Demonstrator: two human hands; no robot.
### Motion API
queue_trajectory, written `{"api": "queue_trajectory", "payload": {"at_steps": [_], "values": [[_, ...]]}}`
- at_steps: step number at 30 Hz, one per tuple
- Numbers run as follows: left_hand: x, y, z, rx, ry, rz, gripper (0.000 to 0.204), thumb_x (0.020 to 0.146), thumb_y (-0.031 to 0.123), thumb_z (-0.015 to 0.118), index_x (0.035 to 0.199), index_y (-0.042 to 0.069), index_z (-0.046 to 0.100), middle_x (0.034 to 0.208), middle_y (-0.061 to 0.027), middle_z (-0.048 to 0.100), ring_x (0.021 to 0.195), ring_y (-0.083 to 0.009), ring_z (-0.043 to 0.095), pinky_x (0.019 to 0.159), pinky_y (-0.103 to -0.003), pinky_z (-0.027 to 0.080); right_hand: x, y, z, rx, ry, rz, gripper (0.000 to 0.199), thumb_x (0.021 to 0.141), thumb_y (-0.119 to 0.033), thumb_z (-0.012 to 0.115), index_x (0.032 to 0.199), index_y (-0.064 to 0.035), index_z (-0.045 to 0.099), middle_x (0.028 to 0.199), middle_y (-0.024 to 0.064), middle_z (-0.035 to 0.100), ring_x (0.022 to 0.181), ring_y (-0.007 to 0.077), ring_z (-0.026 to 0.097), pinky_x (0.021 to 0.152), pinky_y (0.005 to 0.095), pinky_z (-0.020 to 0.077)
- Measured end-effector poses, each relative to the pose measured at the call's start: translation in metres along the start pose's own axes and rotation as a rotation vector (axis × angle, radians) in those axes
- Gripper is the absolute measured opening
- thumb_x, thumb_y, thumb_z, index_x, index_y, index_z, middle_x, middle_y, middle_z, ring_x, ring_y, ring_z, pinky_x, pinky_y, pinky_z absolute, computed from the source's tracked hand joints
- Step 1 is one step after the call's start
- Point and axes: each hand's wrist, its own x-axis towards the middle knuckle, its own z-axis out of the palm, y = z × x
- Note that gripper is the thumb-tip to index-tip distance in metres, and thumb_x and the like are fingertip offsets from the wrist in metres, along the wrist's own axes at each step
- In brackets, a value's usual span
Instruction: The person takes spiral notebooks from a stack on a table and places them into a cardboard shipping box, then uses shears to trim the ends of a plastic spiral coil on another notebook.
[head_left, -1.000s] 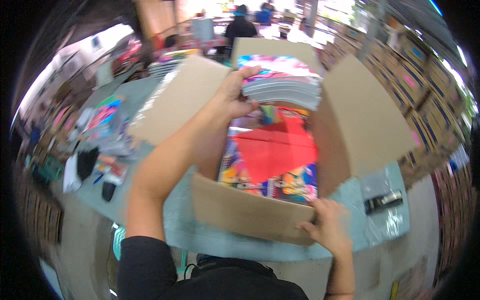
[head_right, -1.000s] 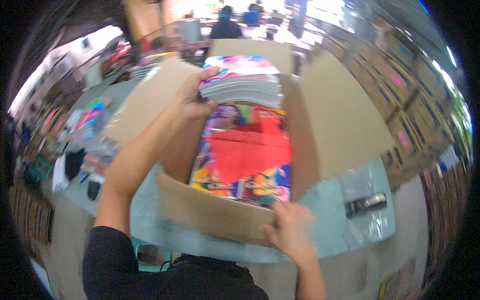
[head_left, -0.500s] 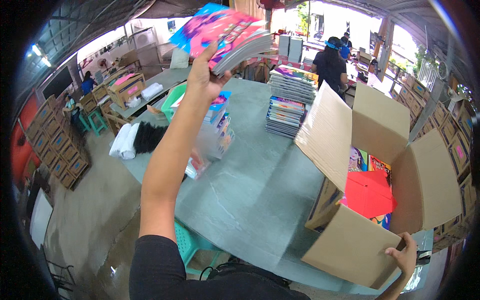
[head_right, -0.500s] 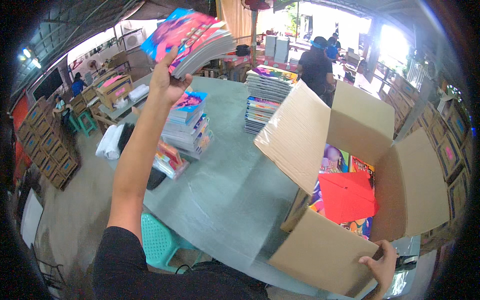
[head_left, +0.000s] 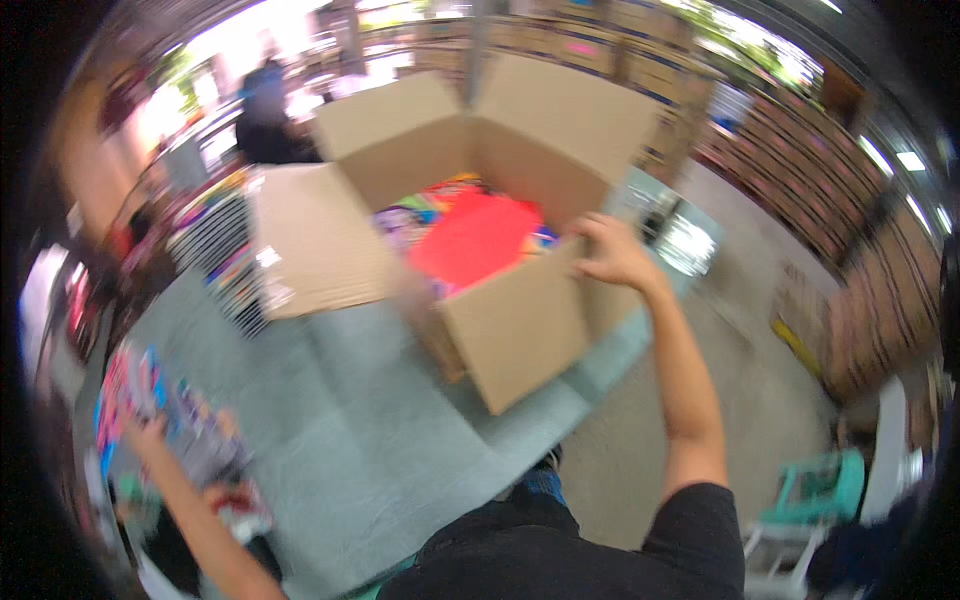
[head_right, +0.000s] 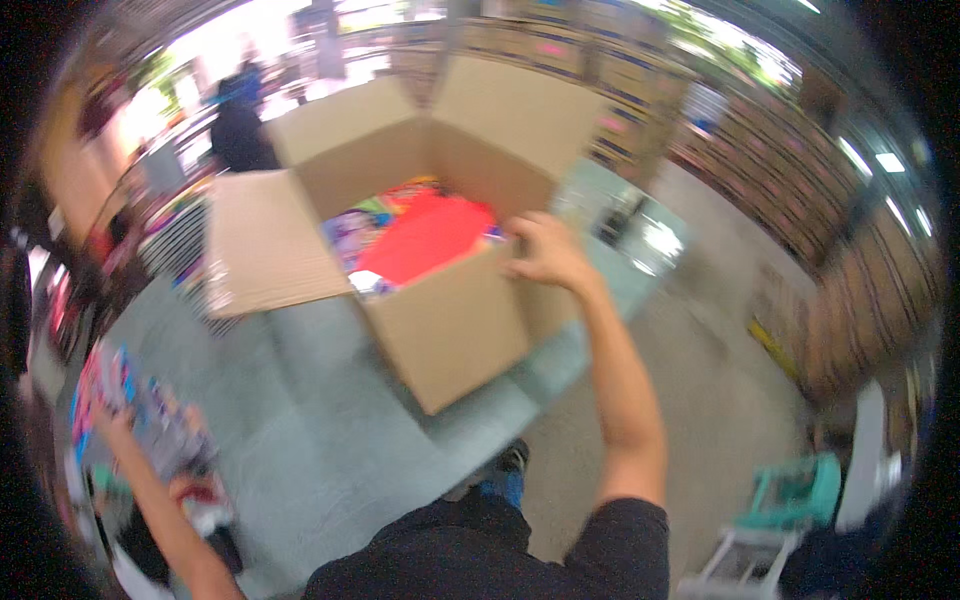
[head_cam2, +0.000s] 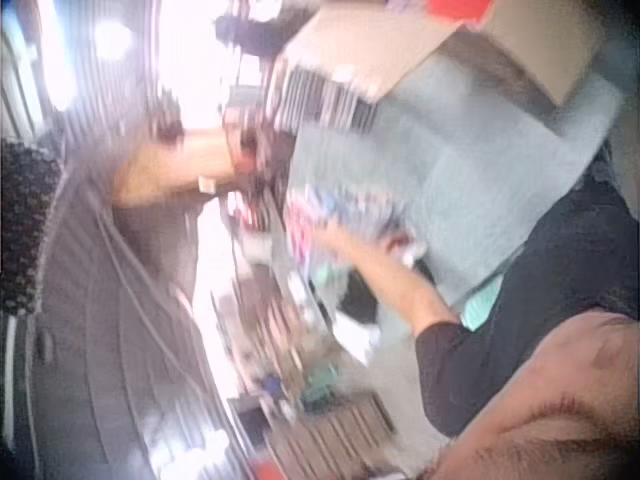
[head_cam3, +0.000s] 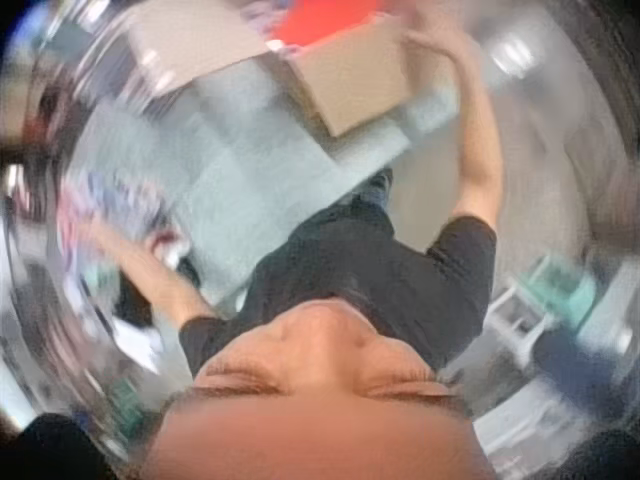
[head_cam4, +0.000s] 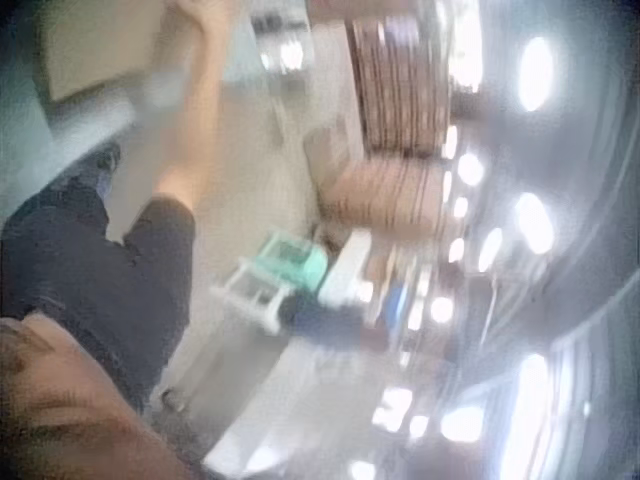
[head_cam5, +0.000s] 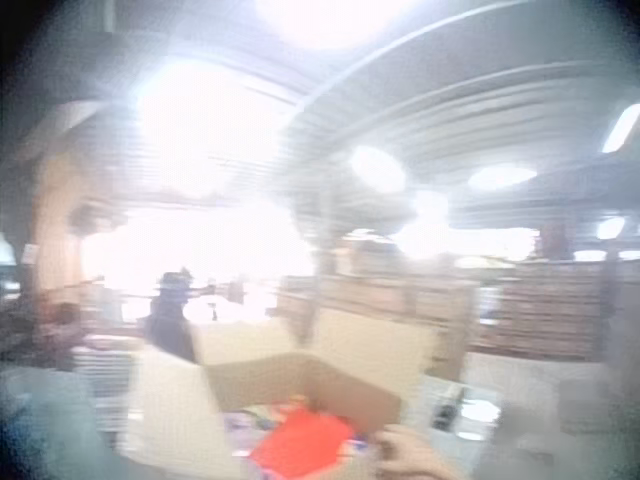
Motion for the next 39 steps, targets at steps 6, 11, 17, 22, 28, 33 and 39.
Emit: {"api": "queue_trajectory", "payload": {"at_steps": [6, 11, 17, 22, 28, 33, 39], "values": [[0.016, 0.054, 0.023, -1.188, 0.154, -0.838, 0.063, 0.067, 0.036, 0.066, 0.122, 0.01, 0.048, 0.104, -0.0104, 0.055, 0.086, -0.0245, 0.059, 0.067, -0.036, 0.049, -0.012, 0.017, -0.001, 0.046, -0.004, 0.187, 0.054, 0.056, -0.032, 0.077, 0.102, -0.0109, 0.059, 0.106, 0.0088, 0.055, 0.112, 0.0288, 0.044, 0.094, 0.0418, 0.0355], [-0.036, 0.091, -0.002, -1.032, 0.006, -0.774, 0.072, 0.069, 0.058, 0.065, 0.122, 0.013, 0.047, 0.107, -0.0084, 0.048, 0.086, -0.0226, 0.054, 0.07, -0.036, 0.049, -0.018, 0.003, 0.007, -0.027, 0.116, 0.135, 0.048, 0.056, -0.032, 0.077, 0.097, -0.0144, 0.059, 0.101, 0.0055, 0.055, 0.107, 0.0274, 0.046, 0.09, 0.0415, 0.0378], [-0.052, 0.096, -0.005, -0.924, 0.135, -0.83, 0.088, 0.059, 0.063, 0.069, 0.126, 0.014, 0.038, 0.111, -0.0132, 0.042, 0.087, -0.0252, 0.05, 0.077, -0.037, 0.049, -0.013, -0.001, -0.006, -0.076, -0.008, 0.182, 0.055, 0.055, -0.037, 0.077, 0.102, -0.0149, 0.059, 0.106, 0.0069, 0.054, 0.11, 0.029, 0.044, 0.093, 0.0454, 0.0343], [-0.045, 0.097, 0.001, -1.04, 0.114, -0.61, 0.091, 0.058, 0.064, 0.071, 0.124, 0.01, 0.041, 0.107, -0.0168, 0.046, 0.088, -0.0268, 0.053, 0.072, -0.038, 0.053, 0.0, -0.005, -0.014, -0.099, -0.13, 0.158, 0.056, 0.055, -0.039, 0.077, 0.102, -0.0144, 0.059, 0.106, 0.0073, 0.054, 0.11, 0.0292, 0.045, 0.091, 0.0464, 0.0351], [-0.043, 0.098, 0.02, -1.003, 0.24, -0.903, 0.095, 0.06, 0.068, 0.067, 0.123, 0.001, 0.04, 0.11, -0.0146, 0.046, 0.092, -0.0261, 0.054, 0.072, -0.038, 0.053, 0.013, 0.0, -0.041, -0.196, -0.346, 0.071, 0.056, 0.056, -0.045, 0.077, 0.098, -0.0124, 0.061, 0.1, 0.0077, 0.059, 0.101, 0.0283, 0.053, 0.086, 0.0463, 0.0369], [-0.049, 0.068, -0.018, -0.865, 0.397, -0.969, 0.092, 0.065, 0.061, 0.066, 0.127, 0.001, 0.034, 0.12, -0.0124, 0.038, 0.101, -0.0254, 0.048, 0.076, -0.038, 0.049, 0.073, 0.023, -0.027, 0.148, -0.752, 0.002, 0.057, 0.065, -0.054, 0.072, 0.091, -0.004, 0.064, 0.084, 0.0074, 0.063, 0.081, 0.0226, 0.059, 0.072, 0.0318, 0.0448], [-0.139, 0.083, -0.002, -0.897, 0.311, -0.752, 0.049, 0.079, 0.03, 0.064, 0.119, 0.007, 0.046, 0.111, -0.007, 0.047, 0.089, -0.0206, 0.053, 0.073, -0.033, 0.047, 0.139, 0.036, 0.002, 0.532, -1.119, 0.151, 0.064, 0.078, -0.061, 0.055, 0.097, -0.0005, 0.064, 0.088, 0.0098, 0.063, 0.084, 0.0186, 0.057, 0.076, 0.0324, 0.0447]]}}
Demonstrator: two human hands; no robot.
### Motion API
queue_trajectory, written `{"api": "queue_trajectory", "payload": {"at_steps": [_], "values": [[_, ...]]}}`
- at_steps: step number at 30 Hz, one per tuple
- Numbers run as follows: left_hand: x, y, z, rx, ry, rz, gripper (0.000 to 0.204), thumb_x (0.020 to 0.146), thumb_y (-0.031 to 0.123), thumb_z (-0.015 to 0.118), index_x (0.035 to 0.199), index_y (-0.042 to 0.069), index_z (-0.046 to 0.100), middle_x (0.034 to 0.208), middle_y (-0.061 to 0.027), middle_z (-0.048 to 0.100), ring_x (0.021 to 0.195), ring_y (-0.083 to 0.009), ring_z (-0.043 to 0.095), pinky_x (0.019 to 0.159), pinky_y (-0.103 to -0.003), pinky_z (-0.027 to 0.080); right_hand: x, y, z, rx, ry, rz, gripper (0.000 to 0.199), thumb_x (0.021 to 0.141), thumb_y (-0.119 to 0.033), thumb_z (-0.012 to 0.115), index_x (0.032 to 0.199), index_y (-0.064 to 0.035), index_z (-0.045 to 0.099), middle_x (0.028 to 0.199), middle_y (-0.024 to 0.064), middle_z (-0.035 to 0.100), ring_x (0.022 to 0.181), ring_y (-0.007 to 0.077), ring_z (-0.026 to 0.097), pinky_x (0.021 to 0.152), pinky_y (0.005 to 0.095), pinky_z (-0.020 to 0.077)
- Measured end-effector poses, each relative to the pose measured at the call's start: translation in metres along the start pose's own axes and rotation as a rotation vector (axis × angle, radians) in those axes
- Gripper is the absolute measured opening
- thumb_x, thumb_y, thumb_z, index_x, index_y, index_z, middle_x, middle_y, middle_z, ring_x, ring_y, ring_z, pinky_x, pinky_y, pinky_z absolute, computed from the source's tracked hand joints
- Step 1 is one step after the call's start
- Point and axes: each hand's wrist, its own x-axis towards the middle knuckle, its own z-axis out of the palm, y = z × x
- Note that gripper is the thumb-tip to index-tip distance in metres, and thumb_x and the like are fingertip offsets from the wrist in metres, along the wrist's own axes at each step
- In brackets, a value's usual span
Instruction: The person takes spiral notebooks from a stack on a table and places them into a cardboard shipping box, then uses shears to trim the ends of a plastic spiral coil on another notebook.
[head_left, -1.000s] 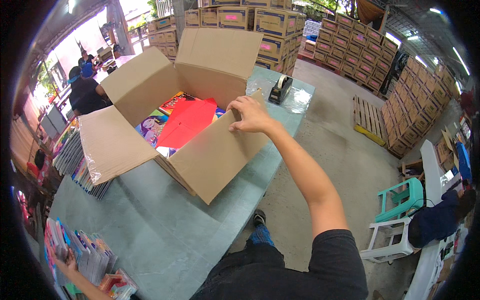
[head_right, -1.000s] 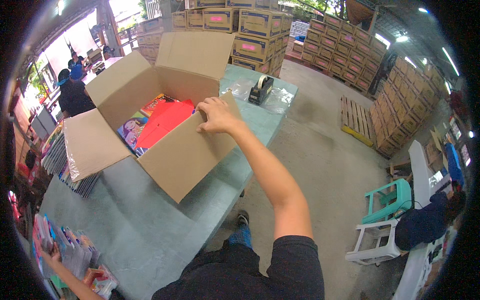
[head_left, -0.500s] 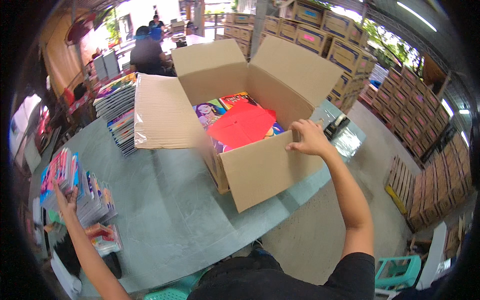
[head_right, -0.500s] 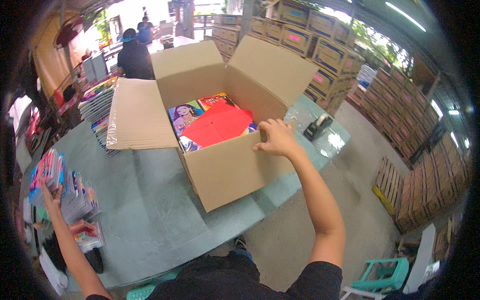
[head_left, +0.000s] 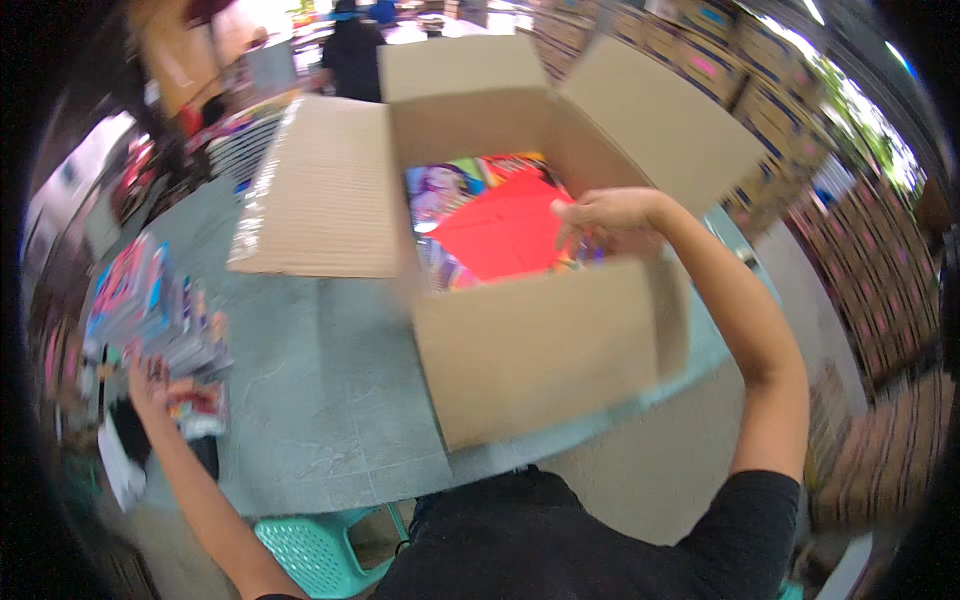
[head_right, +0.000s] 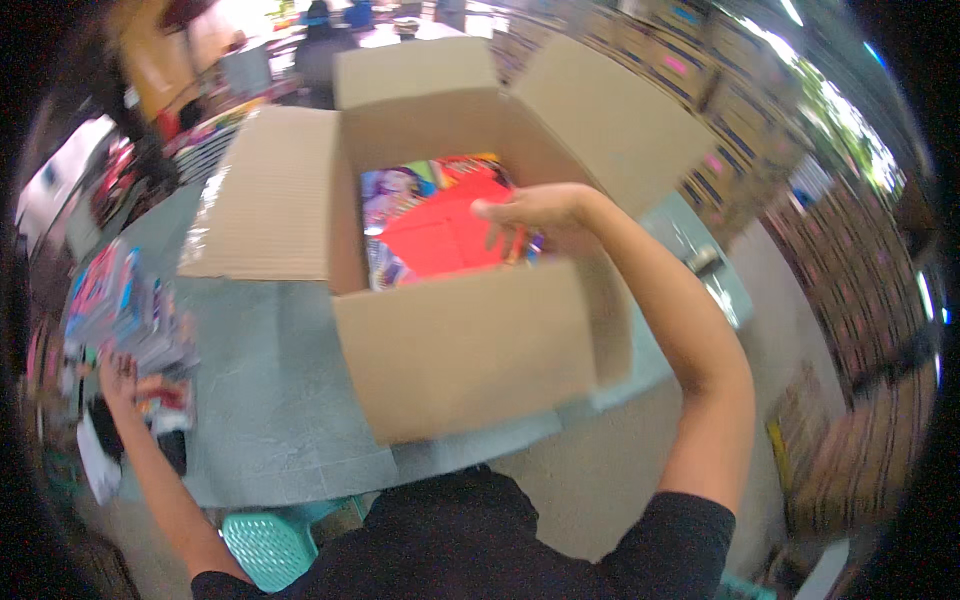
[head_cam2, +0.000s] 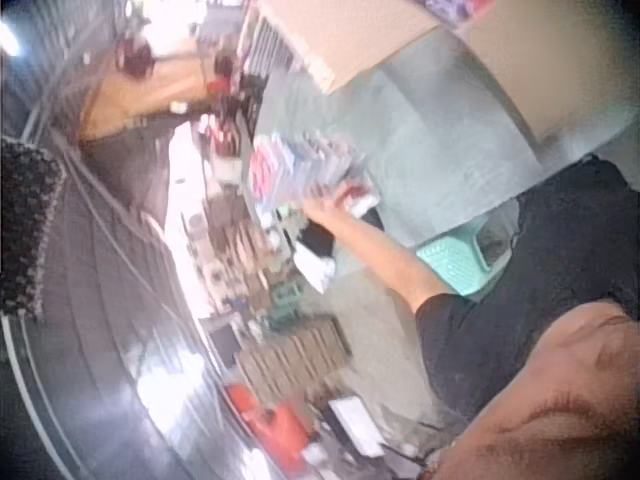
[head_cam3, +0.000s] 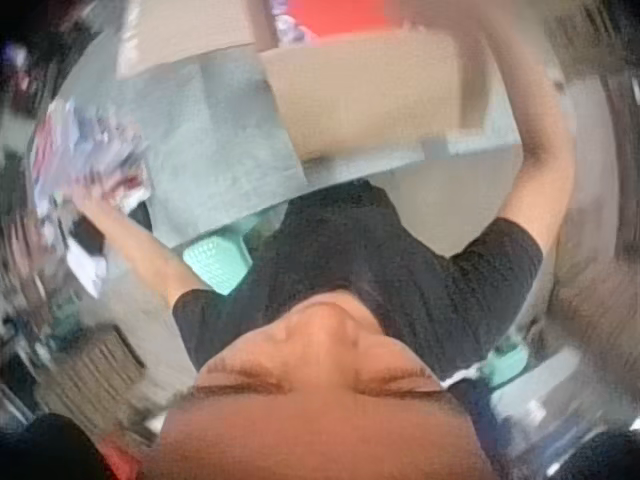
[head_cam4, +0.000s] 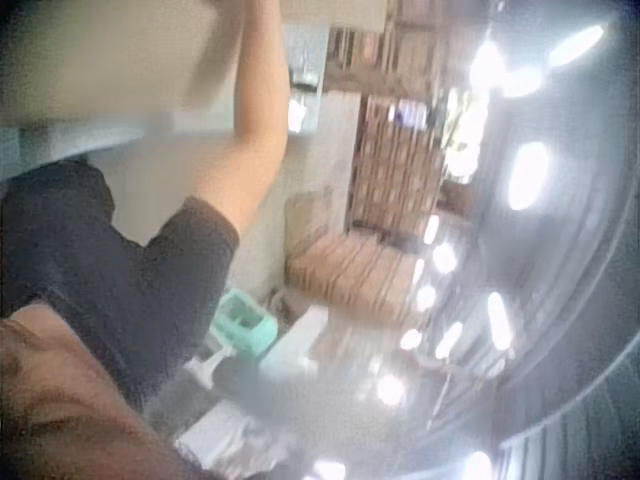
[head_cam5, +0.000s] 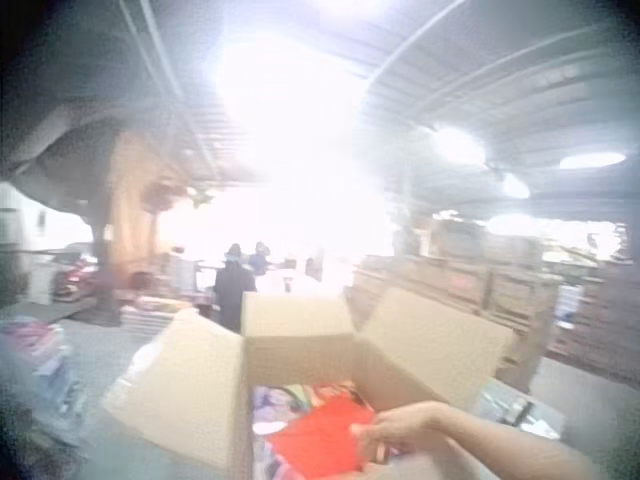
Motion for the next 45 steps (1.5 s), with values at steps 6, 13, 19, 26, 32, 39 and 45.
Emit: {"api": "queue_trajectory", "payload": {"at_steps": [6, 13, 19, 26, 32, 39, 45], "values": [[-0.166, 0.001, -0.016, 0.139, 0.076, 0.196, 0.024, 0.081, 0.021, 0.058, 0.102, 0.011, 0.056, 0.086, 0.0004, 0.056, 0.076, -0.0122, 0.054, 0.065, -0.029, 0.046, 0.086, -0.005, -0.016, -1.22, -0.027, 0.008, 0.064, 0.069, -0.061, 0.061, 0.093, -0.0017, 0.065, 0.094, 0.0186, 0.063, 0.089, 0.0315, 0.059, 0.079, 0.041, 0.0462], [-0.306, 0.037, -0.113, 0.315, 0.431, 0.194, 0.013, 0.082, 0.017, 0.056, 0.093, 0.011, 0.055, 0.078, 0.0, 0.056, 0.068, -0.0117, 0.055, 0.057, -0.028, 0.047, 0.147, 0.028, 0.007, -0.807, -0.323, -0.016, 0.046, 0.067, -0.035, 0.076, 0.1, -0.0047, 0.064, 0.102, 0.0113, 0.065, 0.097, 0.0201, 0.06, 0.086, 0.036, 0.0458], [-0.349, 0.032, -0.159, 0.234, 0.523, 0.181, 0.014, 0.085, 0.016, 0.054, 0.097, 0.007, 0.053, 0.079, -0.0026, 0.055, 0.068, -0.0128, 0.055, 0.057, -0.027, 0.047, 0.14, 0.045, -0.039, -0.834, 0.074, -0.183, 0.07, 0.059, -0.036, 0.08, 0.113, -0.0003, 0.056, 0.11, 0.0174, 0.059, 0.104, 0.0283, 0.055, 0.091, 0.0371, 0.042], [-0.379, 0.026, -0.178, 0.347, 0.389, 0.039, 0.013, 0.083, 0.014, 0.056, 0.094, 0.008, 0.055, 0.08, -0.0022, 0.056, 0.066, -0.0126, 0.055, 0.056, -0.027, 0.048, 0.113, 0.08, 0.013, -0.285, 0.165, -0.444, 0.049, 0.076, -0.033, 0.065, 0.109, 0.002, 0.055, 0.105, 0.0128, 0.058, 0.103, 0.0215, 0.051, 0.086, 0.0339, 0.0416], [-0.417, 0.008, -0.24, 0.723, 0.232, -0.044, 0.017, 0.083, 0.016, 0.057, 0.098, 0.007, 0.056, 0.082, -0.0014, 0.057, 0.069, -0.0109, 0.055, 0.057, -0.026, 0.047, 0.097, 0.07, -0.029, 0.096, 0.123, -0.641, 0.033, 0.084, -0.024, 0.058, 0.106, 0.0008, 0.054, 0.095, 0.008, 0.059, 0.09, 0.0191, 0.054, 0.076, 0.0319, 0.0448], [-0.461, -0.008, -0.317, 0.628, 0.242, -0.086, 0.023, 0.084, 0.017, 0.055, 0.104, 0.006, 0.054, 0.083, -0.0003, 0.056, 0.069, -0.0096, 0.053, 0.058, -0.024, 0.045, -0.025, -0.031, 0.049, -0.375, 0.596, -0.654, 0.034, 0.09, -0.028, 0.054, 0.103, 0.0032, 0.058, 0.091, 0.0078, 0.06, 0.085, 0.0129, 0.053, 0.079, 0.0281, 0.0421], [-0.468, -0.035, -0.331, 0.554, 0.251, -0.042, 0.024, 0.084, 0.016, 0.054, 0.106, 0.005, 0.052, 0.082, 0.0012, 0.055, 0.068, -0.008, 0.051, 0.058, -0.022, 0.043, -0.079, -0.069, 0.116, -0.607, 0.585, -0.689, 0.052, 0.082, -0.03, 0.063, 0.12, 0.0018, 0.047, 0.117, 0.0158, 0.053, 0.107, 0.0221, 0.05, 0.09, 0.032, 0.0399]]}}
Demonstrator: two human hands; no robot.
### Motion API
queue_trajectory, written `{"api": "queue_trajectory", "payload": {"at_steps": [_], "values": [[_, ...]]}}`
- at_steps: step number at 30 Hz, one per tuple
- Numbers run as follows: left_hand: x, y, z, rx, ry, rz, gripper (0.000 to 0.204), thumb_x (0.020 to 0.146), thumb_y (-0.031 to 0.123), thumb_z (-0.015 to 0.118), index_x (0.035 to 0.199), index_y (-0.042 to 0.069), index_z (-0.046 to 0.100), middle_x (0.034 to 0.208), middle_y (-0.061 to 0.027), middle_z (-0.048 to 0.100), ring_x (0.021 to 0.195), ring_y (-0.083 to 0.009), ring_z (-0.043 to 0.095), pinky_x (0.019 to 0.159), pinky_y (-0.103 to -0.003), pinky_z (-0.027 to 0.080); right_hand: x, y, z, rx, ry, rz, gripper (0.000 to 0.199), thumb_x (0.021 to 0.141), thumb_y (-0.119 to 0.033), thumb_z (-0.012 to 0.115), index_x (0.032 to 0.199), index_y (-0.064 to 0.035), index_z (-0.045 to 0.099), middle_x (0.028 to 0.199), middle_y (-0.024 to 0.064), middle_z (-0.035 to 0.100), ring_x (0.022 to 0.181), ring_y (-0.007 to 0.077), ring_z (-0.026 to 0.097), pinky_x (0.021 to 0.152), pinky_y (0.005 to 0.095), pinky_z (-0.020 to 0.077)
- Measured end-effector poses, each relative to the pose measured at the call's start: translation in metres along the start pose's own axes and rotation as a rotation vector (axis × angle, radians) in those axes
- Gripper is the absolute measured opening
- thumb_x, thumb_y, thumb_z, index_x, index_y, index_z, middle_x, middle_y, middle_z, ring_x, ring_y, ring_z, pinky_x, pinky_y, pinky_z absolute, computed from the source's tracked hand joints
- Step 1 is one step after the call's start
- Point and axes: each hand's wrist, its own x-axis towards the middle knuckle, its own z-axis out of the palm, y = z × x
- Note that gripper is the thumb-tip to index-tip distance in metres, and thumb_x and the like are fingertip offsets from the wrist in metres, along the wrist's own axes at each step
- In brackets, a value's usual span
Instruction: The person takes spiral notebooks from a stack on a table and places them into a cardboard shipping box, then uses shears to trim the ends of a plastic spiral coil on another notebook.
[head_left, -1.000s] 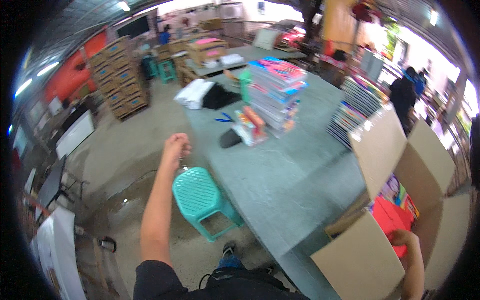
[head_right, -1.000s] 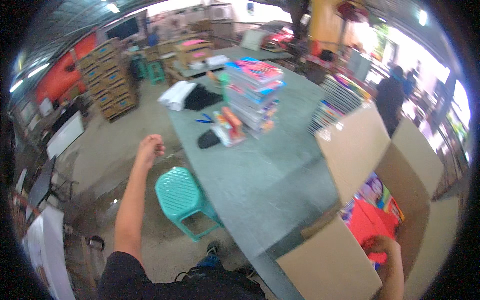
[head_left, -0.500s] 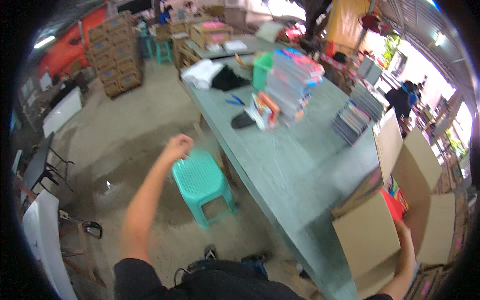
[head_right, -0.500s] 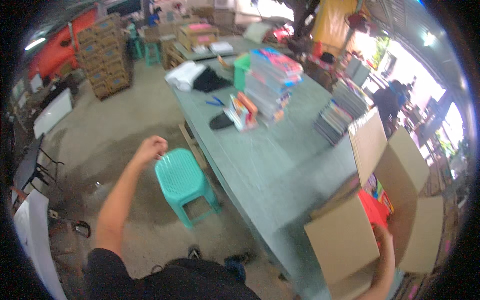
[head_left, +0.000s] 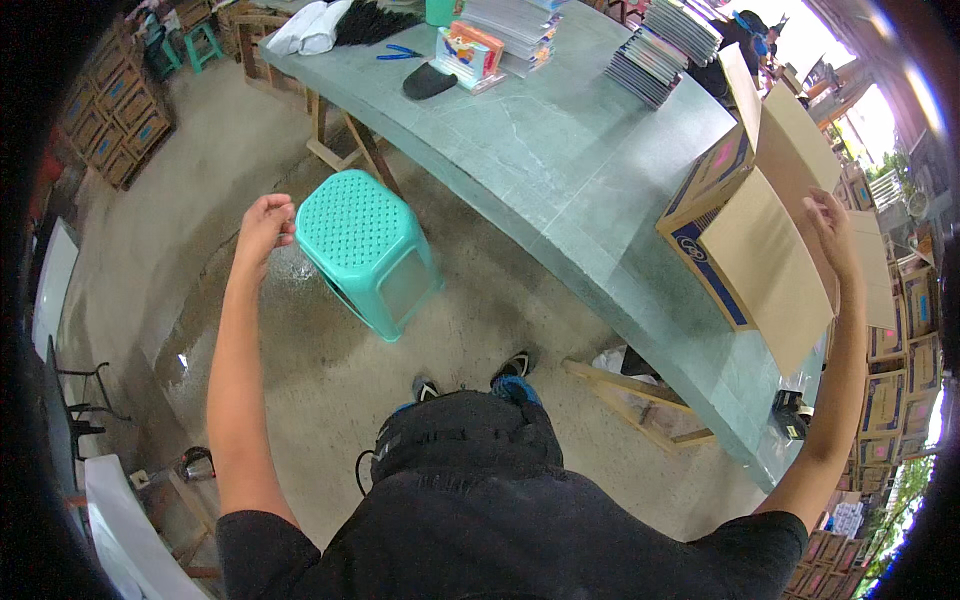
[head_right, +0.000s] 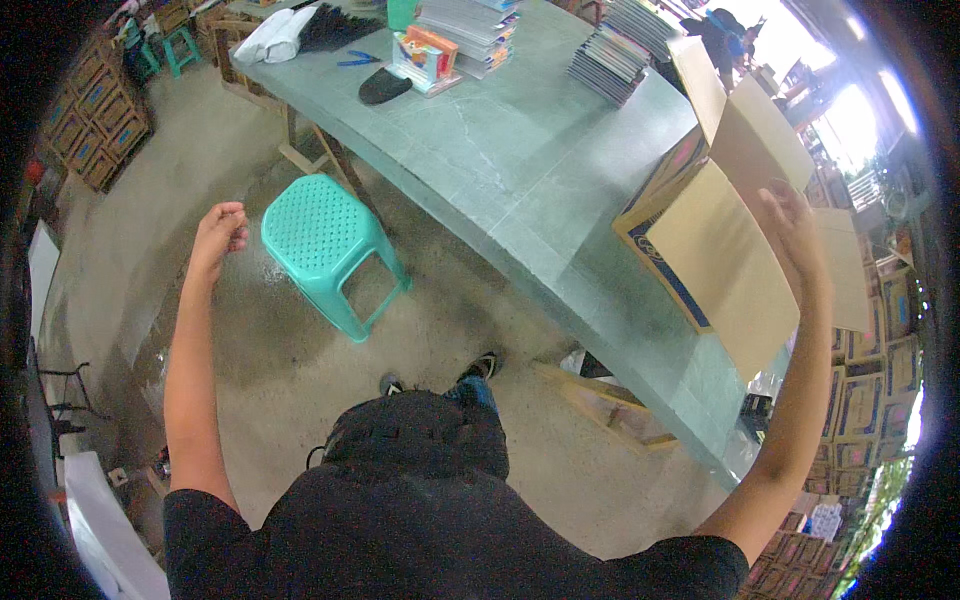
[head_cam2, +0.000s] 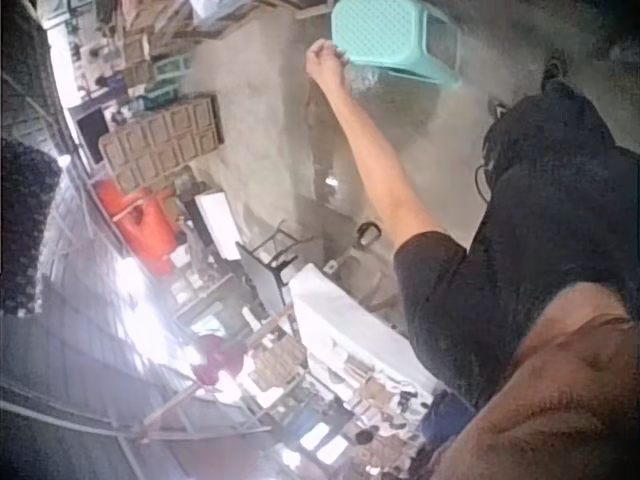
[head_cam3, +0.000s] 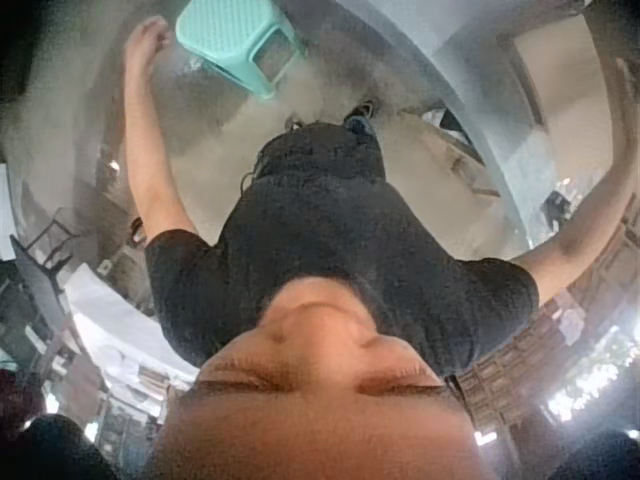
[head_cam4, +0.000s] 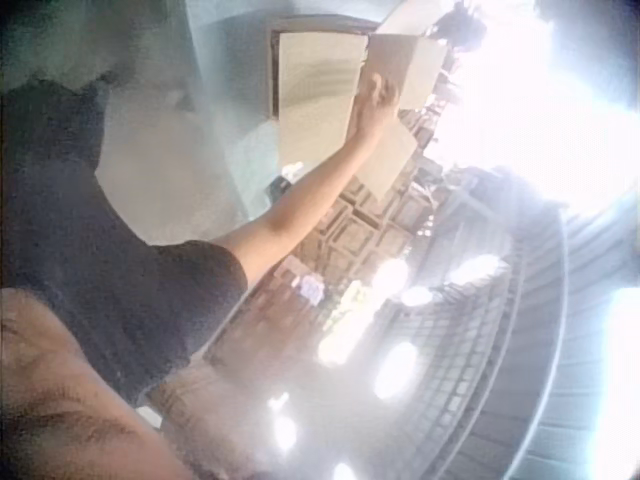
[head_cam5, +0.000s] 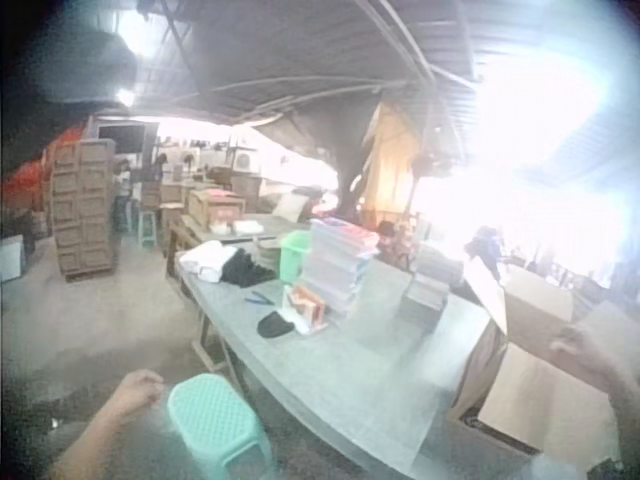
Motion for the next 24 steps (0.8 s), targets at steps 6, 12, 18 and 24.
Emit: {"api": "queue_trajectory", "payload": {"at_steps": [6, 12, 18, 24], "values": [[-0.012, -0.023, 0.0, 0.0, -0.134, 0.033, 0.018, 0.084, 0.018, 0.055, 0.099, 0.008, 0.054, 0.078, 0.0016, 0.055, 0.067, -0.0077, 0.051, 0.055, -0.022, 0.042, -0.014, 0.006, 0.064, -0.543, -0.002, 0.08, 0.082, 0.057, -0.023, 0.081, 0.128, -0.0148, 0.04, 0.127, 0.0146, 0.044, 0.115, 0.0352, 0.044, 0.094, 0.04, 0.0402], [0.009, -0.065, -0.011, -0.026, -0.052, -0.061, 0.009, 0.084, 0.014, 0.053, 0.092, 0.009, 0.054, 0.071, 0.0016, 0.054, 0.058, -0.0077, 0.051, 0.048, -0.022, 0.042, 0.002, -0.002, 0.085, -0.815, 0.251, 0.225, 0.073, 0.049, -0.024, 0.083, 0.112, -0.0091, 0.048, 0.112, 0.0136, 0.054, 0.106, 0.0354, 0.05, 0.083, 0.0424, 0.0439], [0.05, -0.048, 0.056, 0.045, -0.199, -0.117, 0.015, 0.081, 0.012, 0.057, 0.094, 0.006, 0.055, 0.073, -0.0008, 0.056, 0.06, -0.0101, 0.053, 0.05, -0.025, 0.044, 0.015, 0.025, 0.096, -0.367, 0.215, 0.291, 0.062, 0.045, -0.017, 0.083, 0.095, -0.0027, 0.049, 0.096, 0.0175, 0.061, 0.091, 0.0379, 0.057, 0.074, 0.0449, 0.0455], [0.142, -0.023, 0.148, 0.202, -0.326, 0.182, 0.019, 0.077, 0.01, 0.059, 0.095, 0.004, 0.057, 0.074, -0.0022, 0.056, 0.065, -0.0116, 0.054, 0.054, -0.027, 0.045, 0.001, 0.014, 0.099, -0.434, 0.396, 0.231, 0.046, 0.043, -0.017, 0.081, 0.076, -0.005, 0.051, 0.077, 0.0115, 0.058, 0.078, 0.0324, 0.055, 0.068, 0.0421, 0.0407]]}}
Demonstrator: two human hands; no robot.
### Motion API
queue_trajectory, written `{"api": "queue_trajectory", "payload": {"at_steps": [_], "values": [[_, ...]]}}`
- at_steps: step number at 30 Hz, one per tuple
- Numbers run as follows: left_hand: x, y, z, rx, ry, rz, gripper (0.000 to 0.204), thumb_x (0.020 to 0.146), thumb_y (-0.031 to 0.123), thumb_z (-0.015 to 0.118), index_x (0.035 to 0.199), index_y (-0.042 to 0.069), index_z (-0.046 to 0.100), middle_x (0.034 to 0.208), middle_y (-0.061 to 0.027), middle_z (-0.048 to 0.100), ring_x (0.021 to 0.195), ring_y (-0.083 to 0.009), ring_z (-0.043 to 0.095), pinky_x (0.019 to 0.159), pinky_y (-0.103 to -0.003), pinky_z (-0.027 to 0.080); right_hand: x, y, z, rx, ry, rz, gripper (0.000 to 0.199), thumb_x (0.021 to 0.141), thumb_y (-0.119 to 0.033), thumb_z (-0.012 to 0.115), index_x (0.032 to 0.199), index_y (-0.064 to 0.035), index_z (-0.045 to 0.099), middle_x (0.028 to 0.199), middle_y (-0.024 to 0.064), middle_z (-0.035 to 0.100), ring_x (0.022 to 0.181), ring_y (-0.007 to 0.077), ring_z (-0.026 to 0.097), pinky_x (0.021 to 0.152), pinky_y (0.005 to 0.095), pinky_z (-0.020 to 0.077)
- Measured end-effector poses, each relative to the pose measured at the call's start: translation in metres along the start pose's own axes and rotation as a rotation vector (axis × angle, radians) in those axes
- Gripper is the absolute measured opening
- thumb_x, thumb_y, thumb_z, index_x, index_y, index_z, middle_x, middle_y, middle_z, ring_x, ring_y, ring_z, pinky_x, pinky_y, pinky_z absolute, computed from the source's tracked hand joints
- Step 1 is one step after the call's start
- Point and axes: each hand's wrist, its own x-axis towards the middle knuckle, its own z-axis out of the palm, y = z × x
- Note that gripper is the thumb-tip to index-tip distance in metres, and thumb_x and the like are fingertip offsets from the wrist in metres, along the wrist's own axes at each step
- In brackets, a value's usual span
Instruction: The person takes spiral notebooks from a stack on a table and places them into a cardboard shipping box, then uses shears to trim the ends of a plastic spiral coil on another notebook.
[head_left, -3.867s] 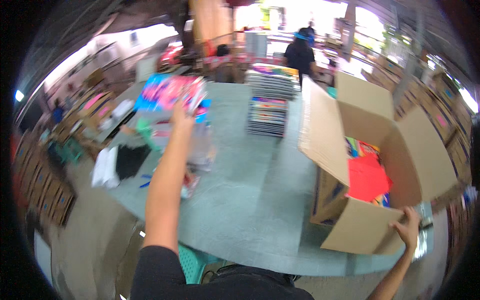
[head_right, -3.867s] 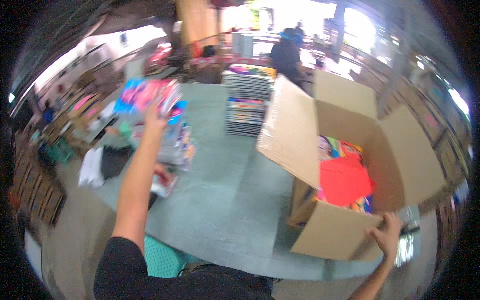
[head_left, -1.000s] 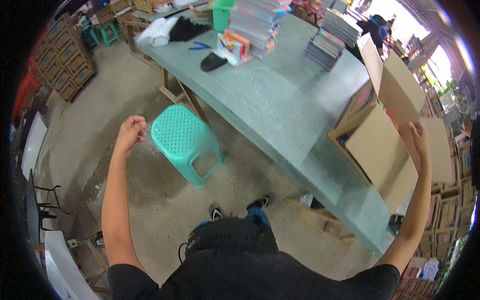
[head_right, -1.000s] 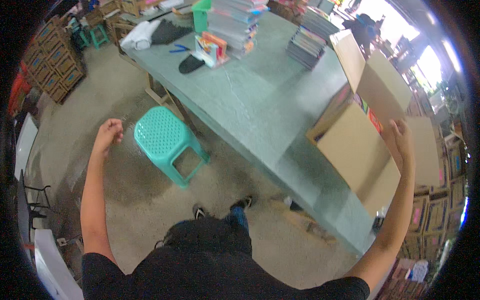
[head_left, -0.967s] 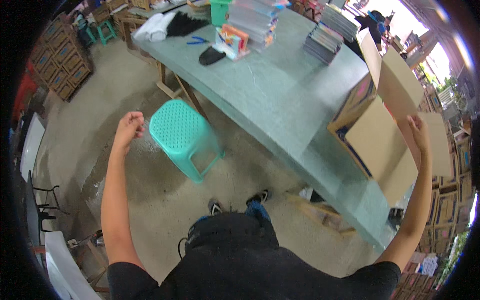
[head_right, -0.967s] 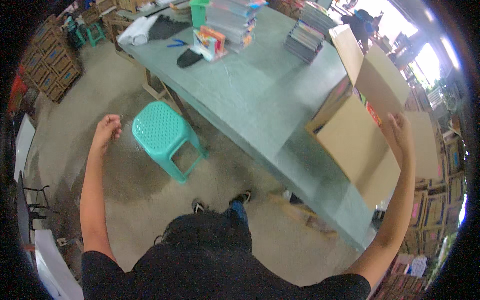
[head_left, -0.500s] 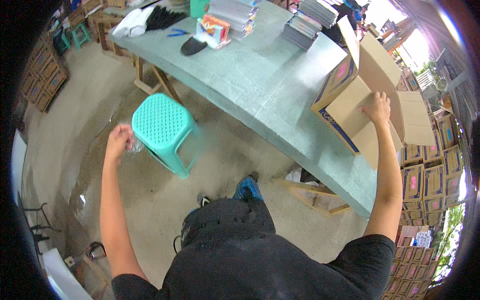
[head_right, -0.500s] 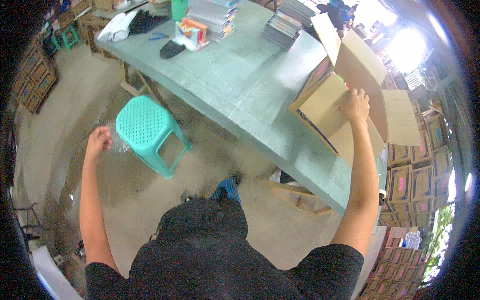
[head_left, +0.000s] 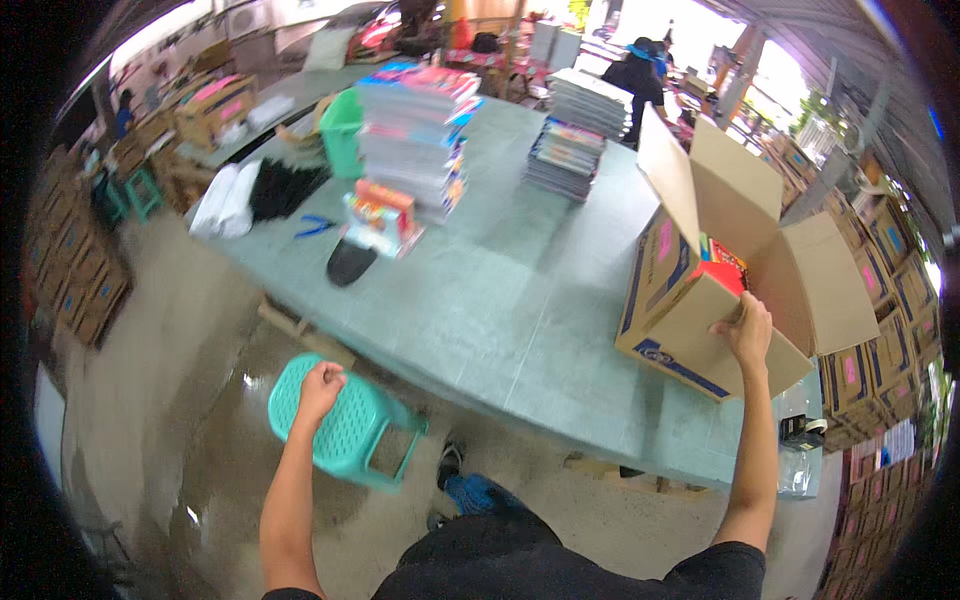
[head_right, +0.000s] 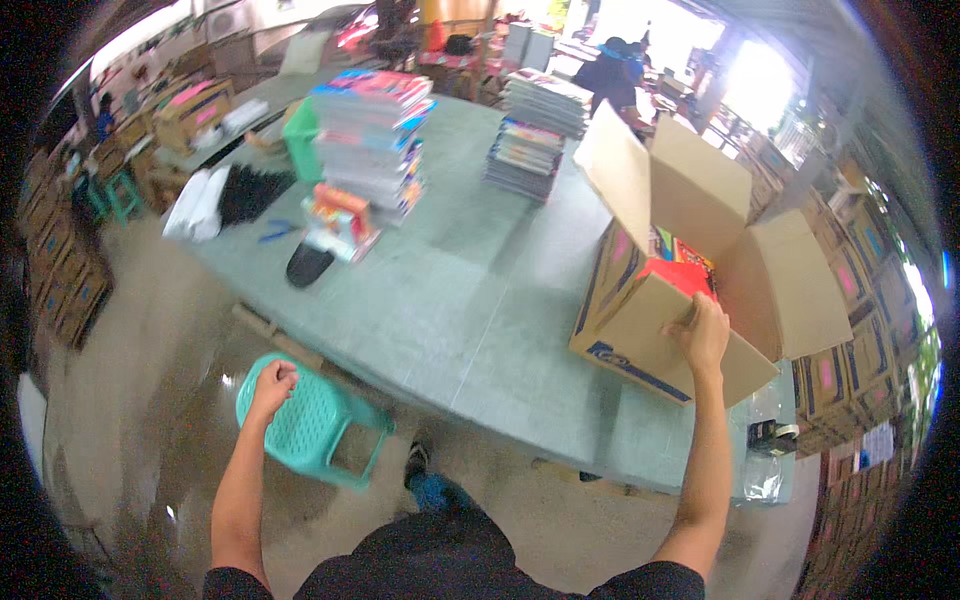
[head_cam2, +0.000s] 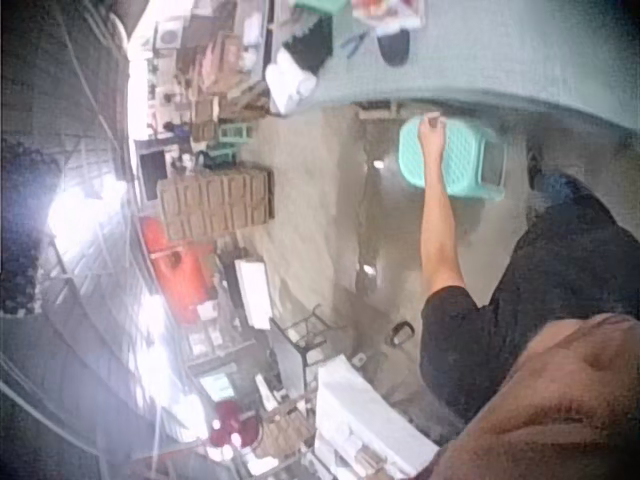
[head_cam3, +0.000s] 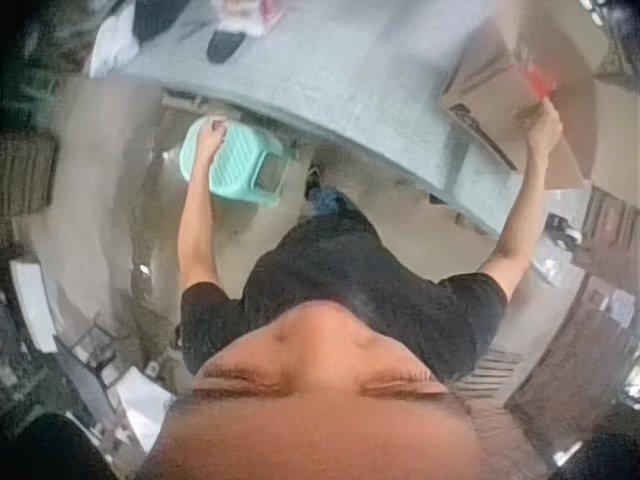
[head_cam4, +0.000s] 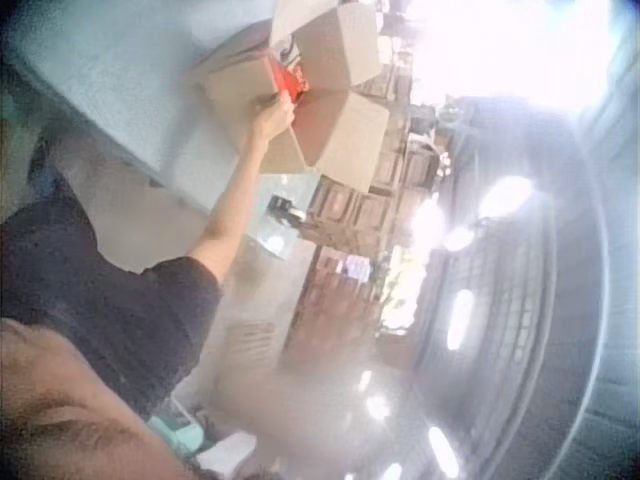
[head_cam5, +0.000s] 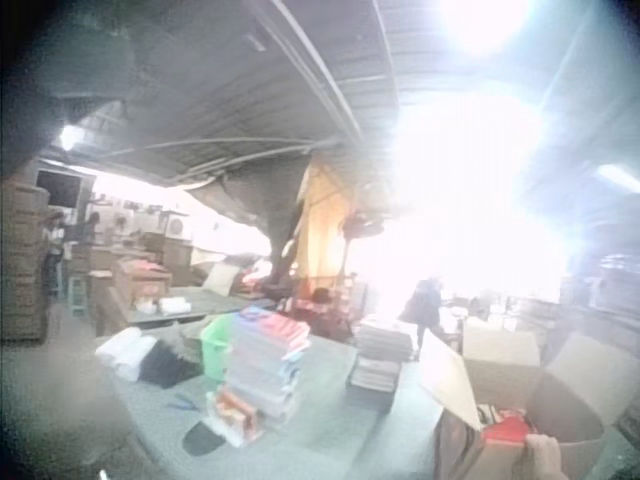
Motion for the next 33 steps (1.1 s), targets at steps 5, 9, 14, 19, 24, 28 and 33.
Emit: {"api": "queue_trajectory", "payload": {"at_steps": [5, 9, 14, 19, 24, 28, 33], "values": [[0.122, 0.001, 0.01, 0.313, 0.242, 0.145, 0.017, 0.074, 0.008, 0.058, 0.088, 0.0, 0.061, 0.077, -0.0137, 0.063, 0.072, -0.023, 0.061, 0.068, -0.033, 0.047, 0.007, -0.006, 0.001, -0.018, -0.019, 0.074, 0.047, 0.04, -0.016, 0.081, 0.075, -0.0055, 0.052, 0.077, 0.0098, 0.057, 0.078, 0.0305, 0.054, 0.068, 0.0411, 0.0394], [0.209, -0.038, -0.004, 0.482, 0.558, 0.328, 0.021, 0.076, 0.005, 0.056, 0.096, -0.001, 0.056, 0.092, -0.0196, 0.057, 0.088, -0.034, 0.055, 0.078, -0.04, 0.042, 0.013, -0.012, 0.006, 0.051, -0.049, 0.154, 0.05, 0.037, -0.016, 0.081, 0.076, -0.0056, 0.052, 0.077, 0.0097, 0.056, 0.081, 0.0298, 0.052, 0.071, 0.0393, 0.0381], [0.24, -0.047, 0.012, 0.701, 0.69, 0.222, 0.021, 0.08, 0.007, 0.048, 0.098, -0.001, 0.053, 0.096, -0.0206, 0.053, 0.089, -0.0383, 0.049, 0.08, -0.046, 0.038, 0.014, -0.016, -0.005, 0.024, -0.07, 0.197, 0.05, 0.037, -0.016, 0.081, 0.076, -0.006, 0.051, 0.078, 0.0088, 0.054, 0.079, 0.029, 0.051, 0.071, 0.0384, 0.0366], [0.24, -0.072, -0.037, 0.727, 0.587, 0.442, 0.023, 0.082, 0.01, 0.046, 0.101, 0.001, 0.052, 0.096, -0.021, 0.052, 0.092, -0.0376, 0.048, 0.078, -0.047, 0.038, 0.001, -0.036, 0.003, 0.05, 0.01, 0.194, 0.048, 0.041, -0.014, 0.08, 0.08, -0.0064, 0.052, 0.079, 0.0093, 0.054, 0.079, 0.0308, 0.05, 0.071, 0.0388, 0.0366], [0.259, -0.062, -0.057, 0.979, 0.933, -0.114, 0.024, 0.084, 0.022, 0.049, 0.103, 0.007, 0.051, 0.1, -0.0145, 0.049, 0.093, -0.0345, 0.048, 0.08, -0.045, 0.04, -0.005, -0.029, 0.011, -0.055, 0.028, 0.226, 0.048, 0.042, -0.011, 0.078, 0.081, -0.0055, 0.051, 0.077, 0.0098, 0.051, 0.08, 0.0323, 0.048, 0.072, 0.04, 0.0361], [0.273, -0.037, -0.046, 1.058, 0.836, -0.355, 0.032, 0.083, 0.025, 0.048, 0.113, 0.014, 0.047, 0.113, -0.0132, 0.046, 0.101, -0.0329, 0.047, 0.08, -0.049, 0.042, 0.003, -0.042, -0.006, -0.153, -0.033, 0.279, 0.055, 0.039, -0.006, 0.078, 0.085, -0.0063, 0.047, 0.082, 0.0104, 0.05, 0.083, 0.0328, 0.047, 0.074, 0.038, 0.0363], [0.28, -0.061, -0.066, 0.999, 0.886, -0.35, 0.042, 0.083, 0.022, 0.045, 0.124, 0.017, 0.041, 0.131, -0.0168, 0.036, 0.115, -0.0346, 0.041, 0.085, -0.049, 0.042, 0.05, -0.121, -0.007, 0.202, -0.041, 0.248, 0.068, 0.05, -0.014, 0.08, 0.11, -0.0058, 0.051, 0.1, 0.0124, 0.056, 0.091, 0.0301, 0.053, 0.081, 0.0405, 0.0405]]}}
